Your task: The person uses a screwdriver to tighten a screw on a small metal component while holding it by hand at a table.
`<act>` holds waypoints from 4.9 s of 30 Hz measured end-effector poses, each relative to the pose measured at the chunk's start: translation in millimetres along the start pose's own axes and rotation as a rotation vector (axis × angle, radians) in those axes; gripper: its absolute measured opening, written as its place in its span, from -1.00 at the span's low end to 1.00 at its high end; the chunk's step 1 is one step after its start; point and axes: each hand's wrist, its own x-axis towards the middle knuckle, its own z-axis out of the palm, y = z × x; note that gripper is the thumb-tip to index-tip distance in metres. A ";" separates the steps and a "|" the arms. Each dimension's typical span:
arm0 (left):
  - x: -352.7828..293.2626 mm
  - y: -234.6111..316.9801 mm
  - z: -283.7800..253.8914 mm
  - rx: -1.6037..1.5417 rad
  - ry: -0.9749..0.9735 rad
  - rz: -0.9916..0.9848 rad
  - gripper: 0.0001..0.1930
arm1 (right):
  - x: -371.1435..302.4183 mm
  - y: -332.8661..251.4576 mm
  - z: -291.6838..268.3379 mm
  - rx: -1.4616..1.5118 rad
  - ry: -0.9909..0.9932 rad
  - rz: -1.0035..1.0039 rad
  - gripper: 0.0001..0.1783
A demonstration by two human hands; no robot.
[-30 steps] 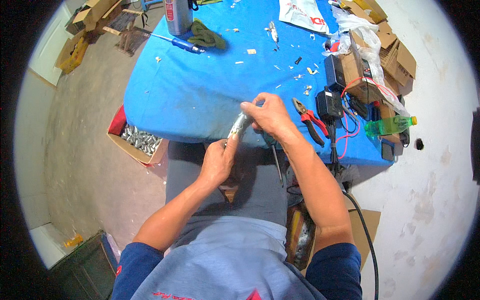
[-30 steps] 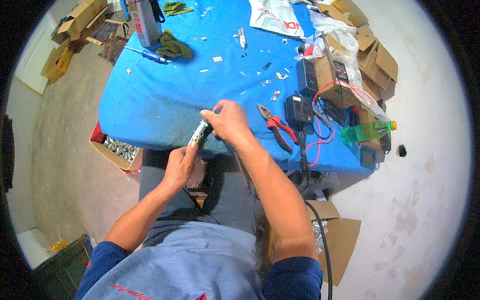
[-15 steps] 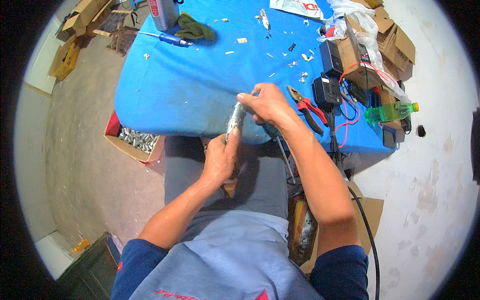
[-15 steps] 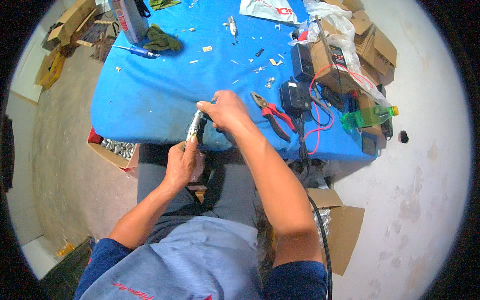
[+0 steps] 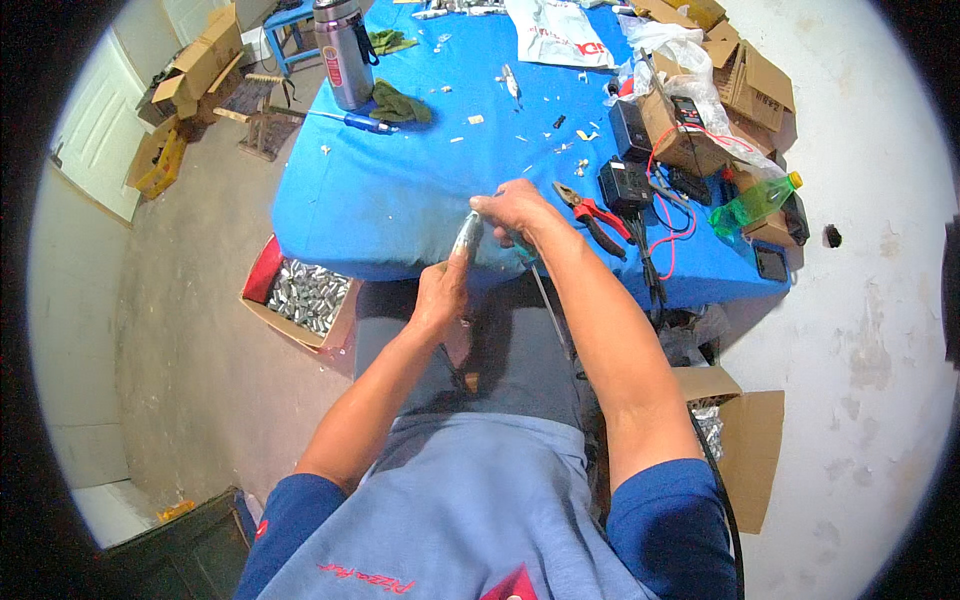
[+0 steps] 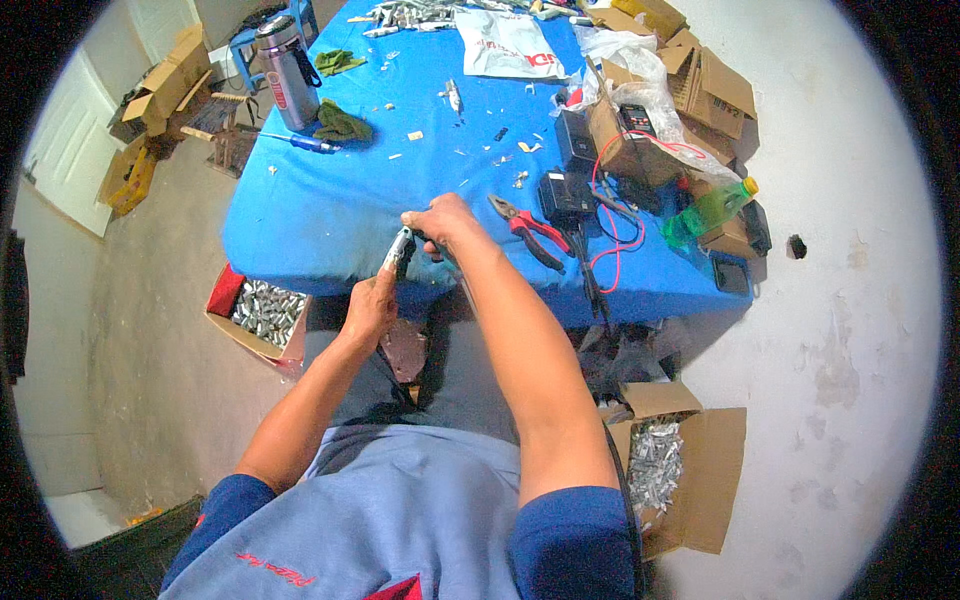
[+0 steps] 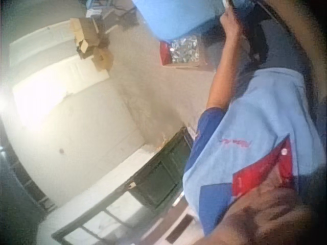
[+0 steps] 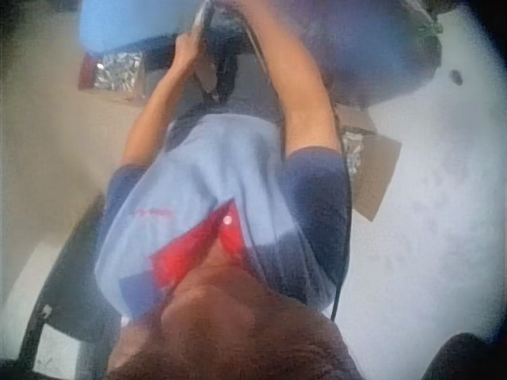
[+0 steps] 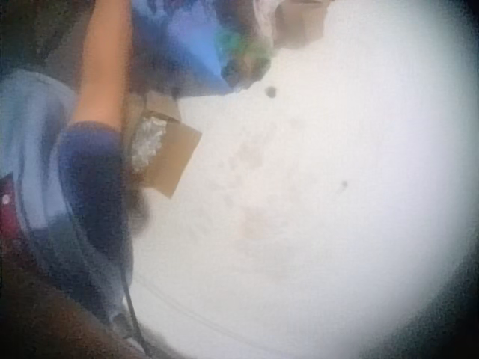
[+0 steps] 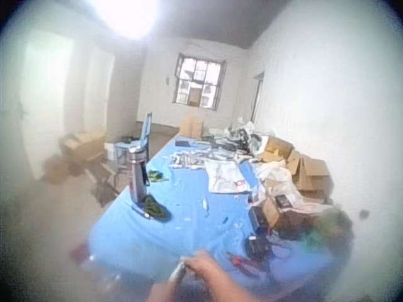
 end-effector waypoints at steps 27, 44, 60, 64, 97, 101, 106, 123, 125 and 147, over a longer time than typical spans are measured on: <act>-1.9 0.8 -8.4 -0.266 -0.124 -0.158 -0.45 | -127.5 -74.3 -65.8 0.874 0.201 -1.057 -0.72; 0.6 -6.8 -5.2 -0.130 -0.059 -0.090 -0.46 | -110.9 -86.5 -57.3 0.826 0.080 -1.053 -0.72; 0.0 -7.3 -6.1 -0.112 -0.061 -0.057 -0.47 | -118.1 -85.2 -53.9 0.872 0.160 -1.041 -0.72; 3.6 -12.8 -6.8 -0.089 -0.048 -0.049 -0.47 | -116.7 -84.8 -54.5 0.856 0.181 -1.041 -0.71; 0.3 -5.3 1.5 -0.008 -0.031 -0.063 -0.36 | -112.4 -89.1 -35.2 0.831 0.301 -1.077 -0.72; -0.4 -6.1 -0.1 0.011 -0.046 -0.032 -0.37 | -112.5 -93.9 -34.0 0.825 0.323 -1.038 -0.71; -2.6 0.2 -2.4 -0.024 -0.071 -0.097 -0.40 | -113.5 -102.3 -25.4 0.671 0.340 -1.038 -0.73; -6.5 12.9 -12.7 -0.205 -0.170 -0.168 -0.43 | -93.8 -104.7 -25.1 0.512 0.198 -1.089 -0.75; -2.1 8.4 -17.9 -0.232 -0.207 -0.215 -0.43 | -99.4 -94.3 -39.6 0.615 0.205 -1.031 -0.75; -2.5 8.7 -15.3 -0.263 -0.226 -0.237 -0.42 | -114.5 -76.4 -48.6 1.051 0.254 -1.056 -0.79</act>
